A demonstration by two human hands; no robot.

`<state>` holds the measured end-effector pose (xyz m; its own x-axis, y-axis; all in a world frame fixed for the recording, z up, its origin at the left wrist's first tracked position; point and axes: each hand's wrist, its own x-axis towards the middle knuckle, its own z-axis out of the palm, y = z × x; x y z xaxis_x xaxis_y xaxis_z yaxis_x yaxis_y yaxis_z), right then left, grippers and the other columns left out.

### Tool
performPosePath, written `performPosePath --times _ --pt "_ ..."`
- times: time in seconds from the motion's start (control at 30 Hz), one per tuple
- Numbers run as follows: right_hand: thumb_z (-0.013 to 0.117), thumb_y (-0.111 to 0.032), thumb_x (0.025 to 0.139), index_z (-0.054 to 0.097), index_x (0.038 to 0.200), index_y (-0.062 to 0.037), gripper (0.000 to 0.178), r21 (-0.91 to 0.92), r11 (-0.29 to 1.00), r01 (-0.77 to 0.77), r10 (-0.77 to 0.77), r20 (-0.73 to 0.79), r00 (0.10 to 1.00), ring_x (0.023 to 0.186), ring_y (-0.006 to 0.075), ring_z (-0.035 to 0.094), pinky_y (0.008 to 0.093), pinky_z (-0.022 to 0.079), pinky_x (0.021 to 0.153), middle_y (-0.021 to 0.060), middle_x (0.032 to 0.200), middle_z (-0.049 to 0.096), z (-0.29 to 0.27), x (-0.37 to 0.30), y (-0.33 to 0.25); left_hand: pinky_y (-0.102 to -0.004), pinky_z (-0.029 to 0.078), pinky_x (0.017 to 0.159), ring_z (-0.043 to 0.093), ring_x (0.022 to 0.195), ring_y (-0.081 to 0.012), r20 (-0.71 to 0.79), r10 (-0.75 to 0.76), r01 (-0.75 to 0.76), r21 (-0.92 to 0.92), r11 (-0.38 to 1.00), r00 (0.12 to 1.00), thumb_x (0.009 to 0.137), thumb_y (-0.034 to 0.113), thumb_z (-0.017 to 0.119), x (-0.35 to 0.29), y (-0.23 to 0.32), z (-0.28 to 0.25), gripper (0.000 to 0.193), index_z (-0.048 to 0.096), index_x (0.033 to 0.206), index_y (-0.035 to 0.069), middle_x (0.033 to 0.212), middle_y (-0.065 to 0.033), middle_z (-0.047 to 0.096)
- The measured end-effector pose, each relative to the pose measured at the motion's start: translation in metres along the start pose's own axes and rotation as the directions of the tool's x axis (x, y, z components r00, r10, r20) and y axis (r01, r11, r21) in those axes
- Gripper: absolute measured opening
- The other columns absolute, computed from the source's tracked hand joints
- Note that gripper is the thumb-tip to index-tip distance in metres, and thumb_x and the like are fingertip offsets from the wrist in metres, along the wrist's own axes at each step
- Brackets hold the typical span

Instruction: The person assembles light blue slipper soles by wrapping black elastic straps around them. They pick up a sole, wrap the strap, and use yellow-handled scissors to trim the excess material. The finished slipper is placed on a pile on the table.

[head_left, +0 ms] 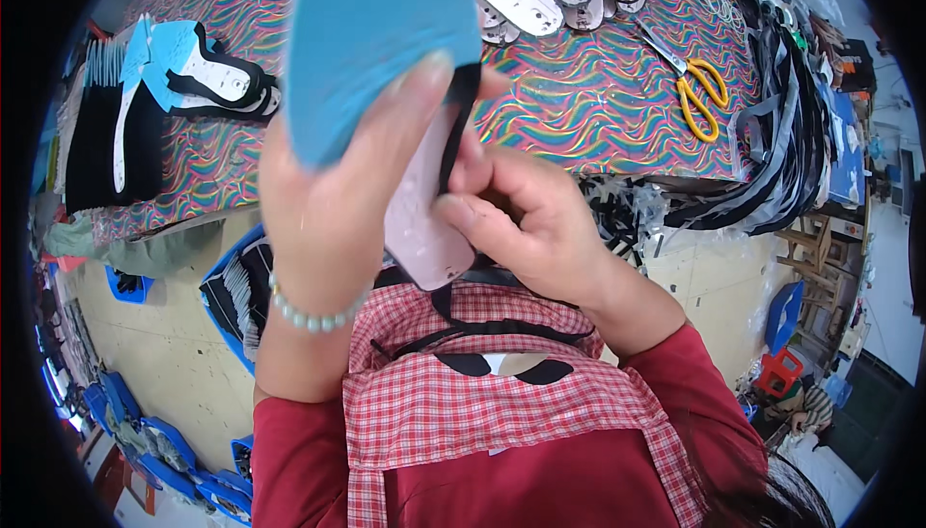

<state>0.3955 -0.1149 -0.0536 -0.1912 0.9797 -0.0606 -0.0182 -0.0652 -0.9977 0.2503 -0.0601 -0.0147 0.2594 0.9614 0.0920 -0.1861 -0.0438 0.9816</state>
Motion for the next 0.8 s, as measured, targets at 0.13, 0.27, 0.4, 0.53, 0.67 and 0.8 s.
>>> performPosePath --times 0.13,0.27,0.4,0.53,0.67,0.8 --pt "0.067 -0.012 0.079 0.057 0.082 -0.0019 0.014 -0.563 0.788 0.249 -0.434 -0.222 0.873 0.063 0.0237 0.059 0.0342 0.046 0.056 0.0119 0.076 0.059 -0.007 0.023 0.01 -0.0314 0.055 0.074 0.067 0.088 -0.0255 -0.136 -0.084 0.072 -0.091 0.993 0.987 0.093 0.014 0.054 0.015 -0.034 0.002 0.026 0.054 0.109 -0.007 0.101 -0.0201 0.065" --pt "0.07 -0.016 0.079 0.061 0.088 -0.0022 0.019 -0.722 0.635 0.276 -0.507 -0.12 0.853 0.066 0.0239 0.062 0.032 0.048 0.058 0.0101 0.08 0.061 -0.003 0.022 0.021 -0.0307 0.051 0.083 0.065 0.097 -0.0216 -0.052 -0.212 0.21 -0.043 0.977 0.976 0.091 0.004 0.054 0.003 -0.045 0.005 0.028 0.05 0.117 -0.006 0.107 -0.0168 0.065" --pt "0.07 -0.018 0.082 0.067 0.091 -0.0023 0.018 -0.081 0.978 0.191 -0.204 -0.197 0.959 0.071 0.0145 0.065 0.0274 0.05 0.059 0.0072 0.083 0.064 -0.037 0.034 0.015 -0.0267 0.05 0.08 0.064 0.087 -0.014 0.001 -0.154 0.151 -0.199 0.968 0.988 0.092 0.009 0.057 -0.003 -0.043 -0.008 0.023 0.056 0.112 -0.004 0.094 -0.0085 0.067" --pt "0.063 -0.013 0.087 0.063 0.099 0.0029 0.02 -0.301 0.93 0.211 -0.229 -0.025 0.973 0.081 0.0126 0.063 0.0253 0.05 0.069 0.0066 0.087 0.062 -0.03 0.051 -0.015 -0.0298 0.049 0.082 0.062 0.087 -0.0161 -0.005 -0.238 0.227 -0.283 0.932 0.971 0.097 0.018 0.05 -0.006 -0.045 -0.005 0.033 0.049 0.12 -0.005 0.094 -0.0114 0.064" --pt "0.062 -0.014 0.089 0.055 0.121 0.0007 0.036 -0.304 0.823 0.48 -0.471 0.105 0.876 0.089 0.0151 0.062 0.0263 0.051 0.072 0.0093 0.1 0.059 -0.03 0.049 -0.013 -0.0342 0.049 0.076 0.061 0.076 -0.0212 0.372 -0.199 0.376 -0.498 0.782 0.907 0.101 0.037 0.033 -0.006 -0.039 -0.019 0.05 0.042 0.127 -0.005 0.072 -0.0111 0.057" --pt "0.061 -0.019 0.091 0.042 0.138 -0.0044 0.052 0.117 0.993 0.013 -0.022 0.076 0.997 0.094 0.0161 0.061 0.0268 0.051 0.075 0.0113 0.111 0.055 -0.027 0.036 0.022 -0.0407 0.04 0.094 0.056 0.091 -0.0231 0.21 -0.084 0.168 -0.427 0.888 0.974 0.101 0.034 0.036 -0.003 -0.042 -0.032 0.044 0.056 0.108 -0.005 0.064 -0.003 0.047"
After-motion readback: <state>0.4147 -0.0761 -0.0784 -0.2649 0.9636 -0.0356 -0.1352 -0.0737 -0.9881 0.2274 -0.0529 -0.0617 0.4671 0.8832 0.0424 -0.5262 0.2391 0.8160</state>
